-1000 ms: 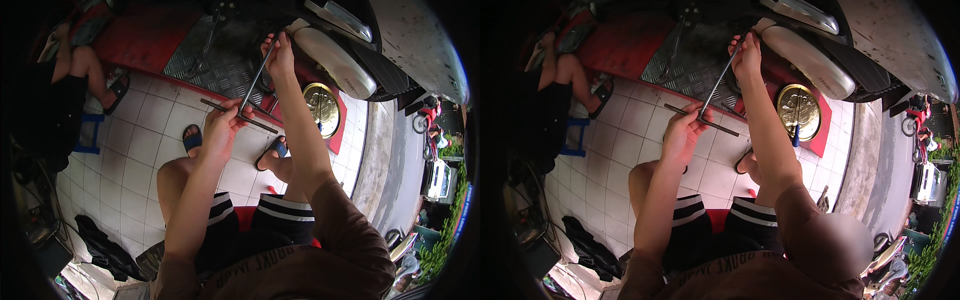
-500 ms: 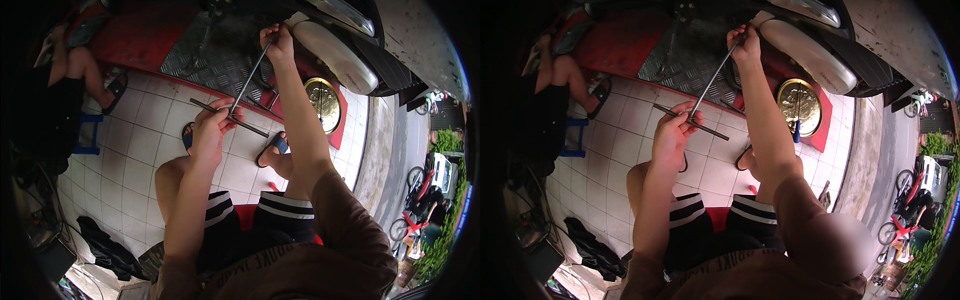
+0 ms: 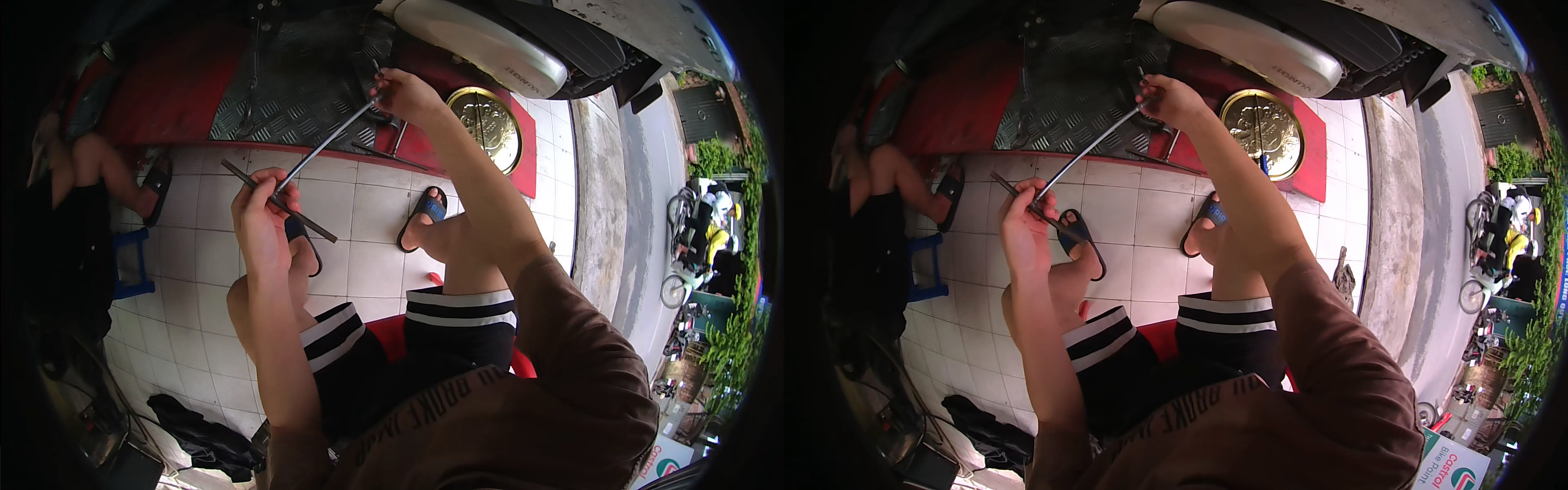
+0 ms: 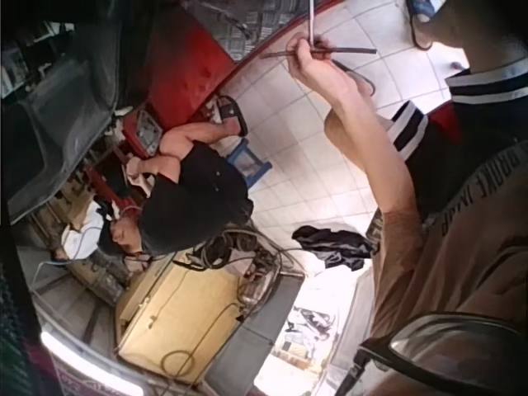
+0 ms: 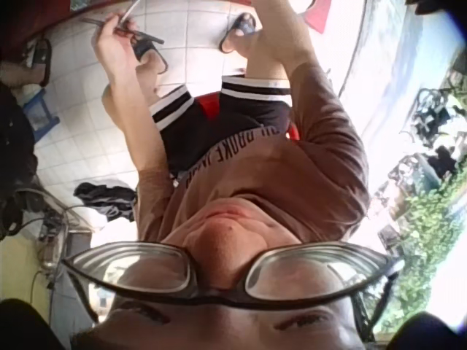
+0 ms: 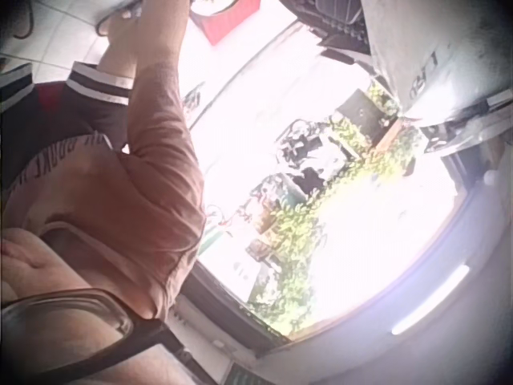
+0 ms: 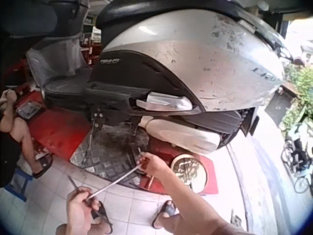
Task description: The person sits on a low stool and uses a T-handle wrench to tighten or loosen bolts on the underside of a white motorcycle. They repeatedly insert the wrench, turn it, and reposition it while working on the engine area.
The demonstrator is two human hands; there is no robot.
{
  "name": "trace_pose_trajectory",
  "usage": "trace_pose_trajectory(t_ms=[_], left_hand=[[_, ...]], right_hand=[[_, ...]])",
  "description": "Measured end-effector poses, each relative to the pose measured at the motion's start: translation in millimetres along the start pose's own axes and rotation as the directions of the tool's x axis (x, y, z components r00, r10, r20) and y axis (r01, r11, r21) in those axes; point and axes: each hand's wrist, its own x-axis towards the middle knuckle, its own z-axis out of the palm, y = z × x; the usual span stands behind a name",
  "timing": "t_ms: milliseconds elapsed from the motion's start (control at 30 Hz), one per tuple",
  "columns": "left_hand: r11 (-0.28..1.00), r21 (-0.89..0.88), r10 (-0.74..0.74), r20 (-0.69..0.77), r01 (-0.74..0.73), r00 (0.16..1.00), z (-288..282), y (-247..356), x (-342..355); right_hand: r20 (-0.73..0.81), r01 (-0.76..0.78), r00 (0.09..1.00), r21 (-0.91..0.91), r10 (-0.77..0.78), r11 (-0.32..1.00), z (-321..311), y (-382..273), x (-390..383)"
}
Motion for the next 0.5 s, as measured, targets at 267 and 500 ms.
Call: trace_pose_trajectory(t_ms=[267, 500], left_hand=[[0.953, 0.304, -0.003, 0.046, -0.011, 0.999, 28, -11, -5], [0.936, 0.344, 0.044, 0.072, -0.066, 0.996, 31, -18, -2]], right_hand=[[-0.618, -0.246, 0.712, -0.664, -0.334, 0.706, -179, 3, -43], [-0.702, -0.45, 0.648, -0.665, -0.294, 0.596, -215, 14, -46]])
